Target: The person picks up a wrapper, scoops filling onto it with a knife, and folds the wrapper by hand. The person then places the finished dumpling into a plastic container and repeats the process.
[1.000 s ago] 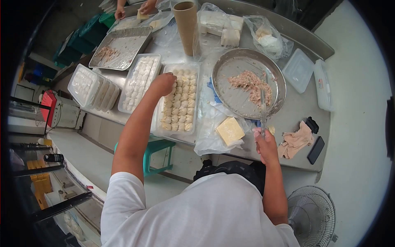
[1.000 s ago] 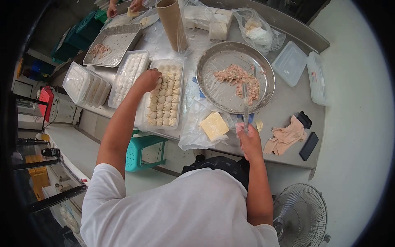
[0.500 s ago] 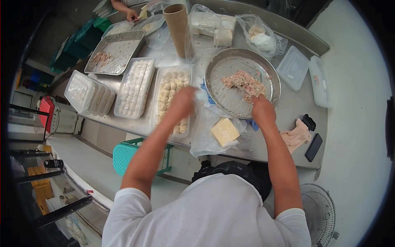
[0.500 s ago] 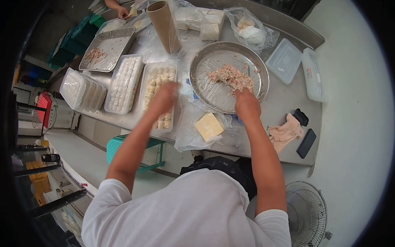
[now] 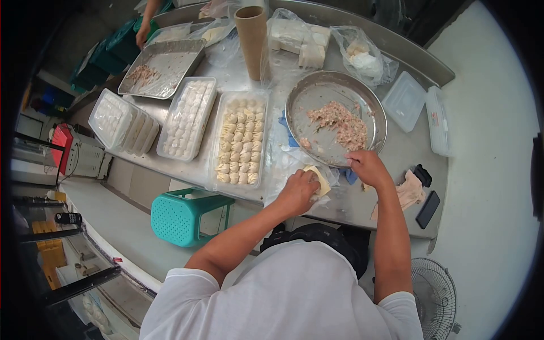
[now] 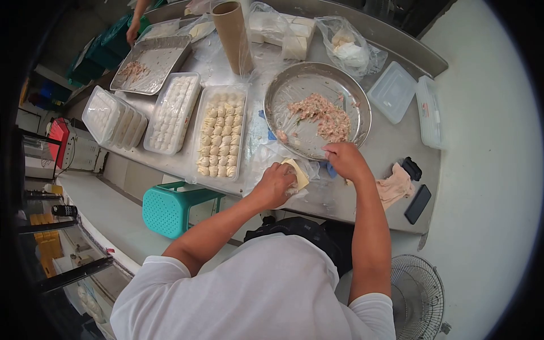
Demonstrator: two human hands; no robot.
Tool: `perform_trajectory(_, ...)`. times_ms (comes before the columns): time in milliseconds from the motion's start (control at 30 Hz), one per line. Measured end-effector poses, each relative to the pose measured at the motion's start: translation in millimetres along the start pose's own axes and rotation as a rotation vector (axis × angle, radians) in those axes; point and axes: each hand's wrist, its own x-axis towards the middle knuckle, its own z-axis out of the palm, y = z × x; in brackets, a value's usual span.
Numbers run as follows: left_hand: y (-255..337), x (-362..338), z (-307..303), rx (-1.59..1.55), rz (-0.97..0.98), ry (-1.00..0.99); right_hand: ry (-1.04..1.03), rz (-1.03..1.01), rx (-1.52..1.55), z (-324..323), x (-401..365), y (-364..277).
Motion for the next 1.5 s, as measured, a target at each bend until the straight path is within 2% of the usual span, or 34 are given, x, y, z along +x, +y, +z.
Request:
perform_trajectory(133,3.4,-0.8,11.1,0.015,-0.066,0.058,0.107,-0.01,-0.047,-9.8,5.8,-3.0)
perform_trajectory(200,17.4,1.8,8.6,0.046,-0.107,0.062,0.241,0.094,-0.517,-3.9,15.0,-4.0)
perform_trajectory(333,29.0,4.8,10.1,0.118,-0.188,0.054,0.205,0.138,-0.576,16.4,24.7,7.4)
perform_trajectory(400,29.4,3.7,12.0,0.1,-0.2,0.077,0.141,-0.062,-0.449,21.9,18.7,6.6)
perform_trajectory(500,28.1,3.0,15.1,0.082,-0.204,0.109,0.066,-0.097,-0.401,27.3,5.6,-7.1)
perform_trajectory(633,32.1,11.9,12.9,0.11,-0.227,0.119,0.106,-0.097,-0.246,20.1,-0.1,-1.9)
perform_trajectory(700,37.5,16.2,9.2,0.106,-0.244,0.112,0.126,0.014,0.042,11.7,-10.7,-4.8)
perform_trajectory(833,39.6,18.8,13.7,0.118,-0.278,0.124,0.21,0.004,0.049,11.7,-20.2,-3.6)
perform_trajectory(933,36.5,18.8,16.3,0.101,-0.286,0.134,0.287,-0.09,-0.056,14.9,-19.9,2.1)
perform_trajectory(1033,29.8,14.7,16.7,0.048,-0.284,0.16,0.347,-0.057,0.06,22.3,-26.8,0.8)
perform_trajectory(1100,21.8,11.9,20.4,0.034,-0.282,0.153,0.313,0.2,0.457,36.2,-34.9,2.2)
perform_trajectory(1133,20.7,11.9,19.9,0.024,-0.278,0.152,0.313,0.202,0.457,44.9,-38.5,1.9)
perform_trajectory(1200,25.8,11.2,18.5,0.028,-0.265,0.164,0.35,0.174,0.896,64.9,-46.2,-0.5)
perform_trajectory(1400,34.1,22.5,16.7,0.097,-0.276,0.165,0.454,0.215,1.107,93.6,-61.4,-7.4)
perform_trajectory(1500,29.3,21.7,16.0,0.078,-0.293,0.136,0.433,0.218,1.093,99.0,-67.0,-3.0)
